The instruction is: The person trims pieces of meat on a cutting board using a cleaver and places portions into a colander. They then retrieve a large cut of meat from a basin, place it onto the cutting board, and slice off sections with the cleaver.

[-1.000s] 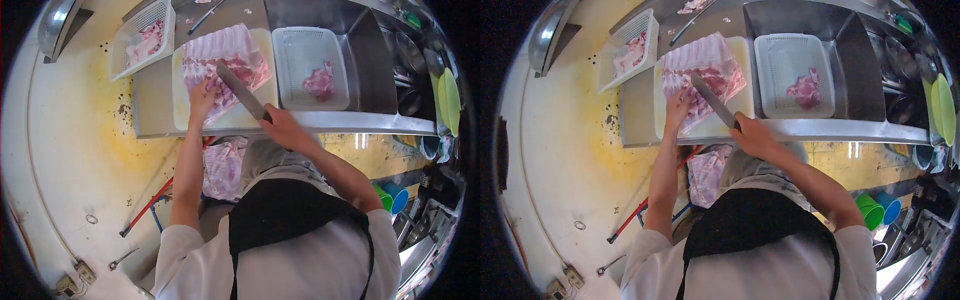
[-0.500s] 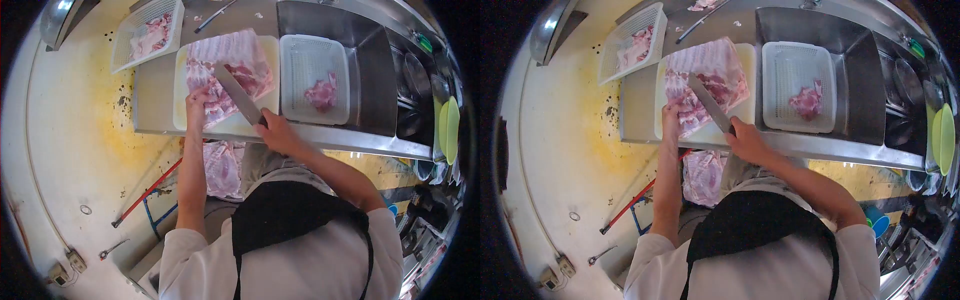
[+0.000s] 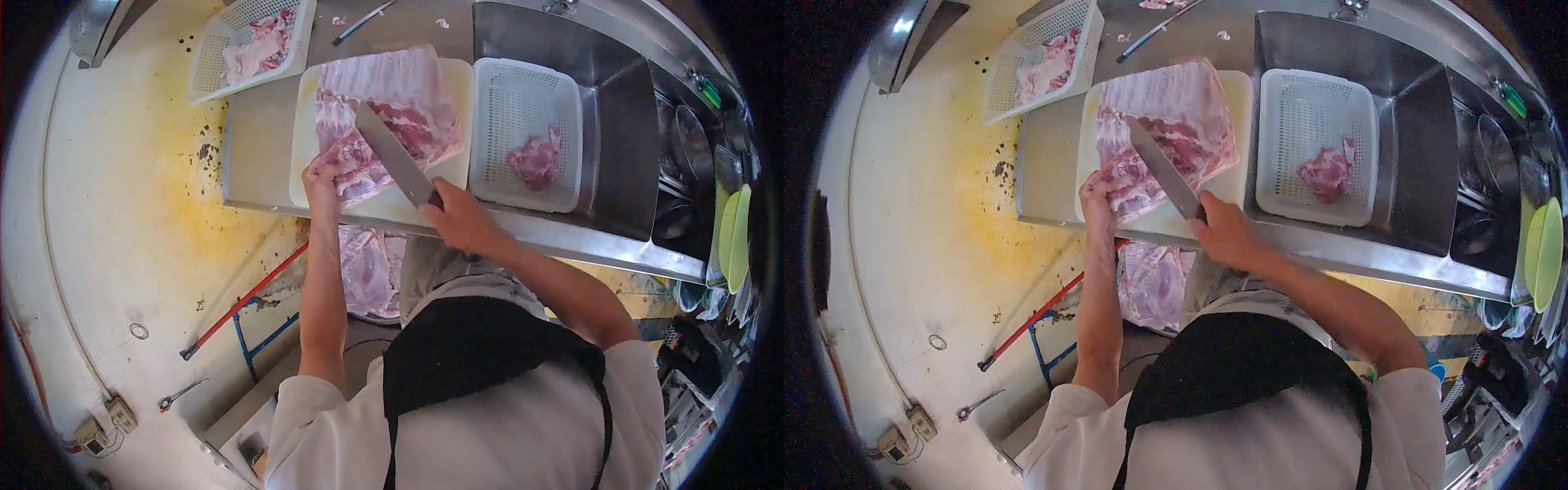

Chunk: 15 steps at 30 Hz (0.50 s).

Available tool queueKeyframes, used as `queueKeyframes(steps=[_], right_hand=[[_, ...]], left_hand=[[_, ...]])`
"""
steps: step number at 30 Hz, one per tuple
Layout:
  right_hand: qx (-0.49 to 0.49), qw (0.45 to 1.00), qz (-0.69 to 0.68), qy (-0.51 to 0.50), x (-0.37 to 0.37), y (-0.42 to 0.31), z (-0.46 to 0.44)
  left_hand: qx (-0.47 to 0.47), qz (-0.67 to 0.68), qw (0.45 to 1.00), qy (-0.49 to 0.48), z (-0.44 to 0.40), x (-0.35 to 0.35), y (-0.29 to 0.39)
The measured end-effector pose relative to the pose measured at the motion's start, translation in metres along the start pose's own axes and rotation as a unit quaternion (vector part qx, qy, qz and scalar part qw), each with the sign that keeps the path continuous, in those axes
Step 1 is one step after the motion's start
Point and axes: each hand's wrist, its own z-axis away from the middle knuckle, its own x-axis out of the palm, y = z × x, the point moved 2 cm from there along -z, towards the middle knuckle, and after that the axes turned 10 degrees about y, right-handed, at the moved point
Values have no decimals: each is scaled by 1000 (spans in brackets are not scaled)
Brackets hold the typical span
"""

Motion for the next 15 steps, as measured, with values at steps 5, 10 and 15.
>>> queueKeyframes(steps=[5, 10, 15], right_hand=[[69, 993, -64, -74, 1, -19, -39], [208, 966, -75, -134, -10, -41, 8], [267, 943, -152, -129, 18, -41, 35]], left_hand=[[64, -8, 997, -32, 4, 0, 4], [101, -57, 992, -43, 5, -8, 17], [130, -103, 986, -35, -7, -6, 29]])
